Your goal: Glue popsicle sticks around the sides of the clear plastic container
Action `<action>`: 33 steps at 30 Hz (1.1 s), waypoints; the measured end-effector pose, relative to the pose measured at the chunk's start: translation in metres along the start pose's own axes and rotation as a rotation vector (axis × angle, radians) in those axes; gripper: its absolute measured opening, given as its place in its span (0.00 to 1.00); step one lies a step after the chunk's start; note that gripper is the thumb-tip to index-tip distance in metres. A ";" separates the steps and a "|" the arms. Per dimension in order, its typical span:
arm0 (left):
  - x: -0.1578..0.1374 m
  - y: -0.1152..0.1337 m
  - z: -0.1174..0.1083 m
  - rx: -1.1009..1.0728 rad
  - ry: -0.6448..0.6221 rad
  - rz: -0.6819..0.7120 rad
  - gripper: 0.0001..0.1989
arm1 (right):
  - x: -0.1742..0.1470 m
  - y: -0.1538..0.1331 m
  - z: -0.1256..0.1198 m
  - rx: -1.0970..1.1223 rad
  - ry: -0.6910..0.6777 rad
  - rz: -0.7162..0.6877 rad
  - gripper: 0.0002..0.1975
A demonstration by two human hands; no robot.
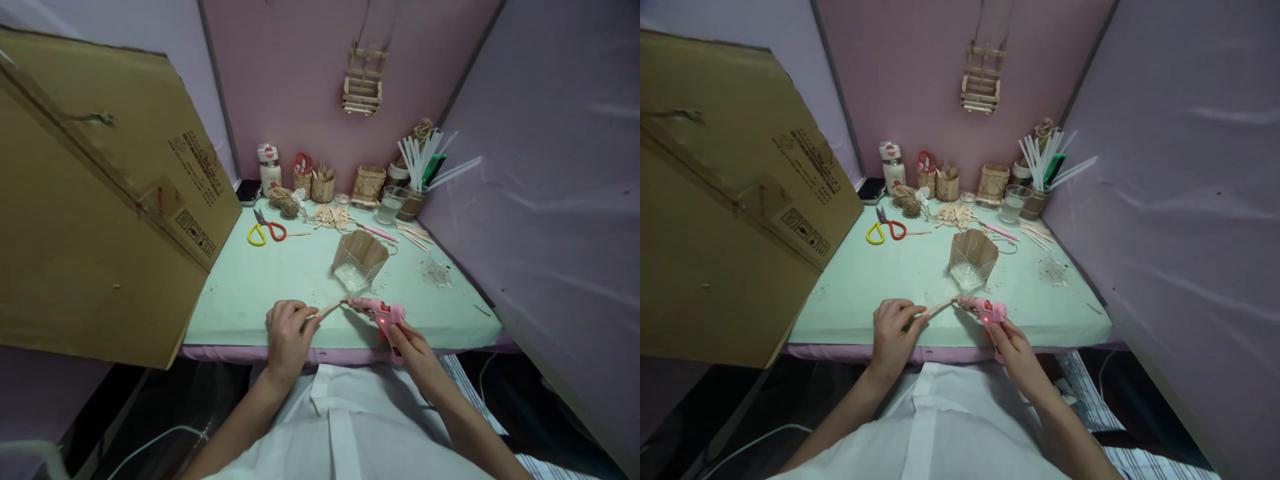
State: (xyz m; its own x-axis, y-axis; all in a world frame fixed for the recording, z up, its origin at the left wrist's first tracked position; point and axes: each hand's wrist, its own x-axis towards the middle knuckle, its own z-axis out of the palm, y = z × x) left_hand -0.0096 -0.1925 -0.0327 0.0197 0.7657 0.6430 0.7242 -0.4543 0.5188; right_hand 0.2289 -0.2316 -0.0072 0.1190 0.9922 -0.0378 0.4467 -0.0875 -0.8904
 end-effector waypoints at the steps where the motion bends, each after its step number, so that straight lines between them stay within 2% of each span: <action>1: 0.000 0.000 0.000 0.000 -0.001 0.000 0.02 | 0.000 -0.001 0.000 0.007 0.001 0.003 0.27; 13: 0.000 0.000 0.000 -0.002 0.005 0.008 0.01 | 0.001 0.002 0.002 0.027 0.054 -0.023 0.26; 19: 0.000 -0.001 -0.001 0.007 -0.001 -0.012 0.01 | -0.003 0.004 -0.019 -0.099 0.093 -0.095 0.24; 22: 0.000 0.000 -0.001 0.009 -0.004 -0.018 0.02 | 0.003 0.011 -0.039 -0.237 0.134 -0.187 0.23; 26: 0.000 0.002 -0.002 0.002 0.002 -0.012 0.02 | 0.022 0.035 -0.067 -0.590 0.327 -0.306 0.23; 30: 0.001 0.002 -0.003 -0.028 0.028 -0.002 0.02 | 0.039 0.063 -0.084 -0.977 0.451 -0.312 0.24; 33: 0.001 0.002 -0.004 -0.058 0.054 0.004 0.02 | 0.042 0.071 -0.088 -1.078 0.465 -0.266 0.24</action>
State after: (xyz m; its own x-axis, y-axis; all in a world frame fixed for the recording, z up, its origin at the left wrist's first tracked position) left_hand -0.0111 -0.1943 -0.0288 -0.0156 0.7390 0.6735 0.6831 -0.4840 0.5469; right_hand 0.3436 -0.2040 -0.0323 0.1199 0.8827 0.4544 0.9909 -0.1347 0.0002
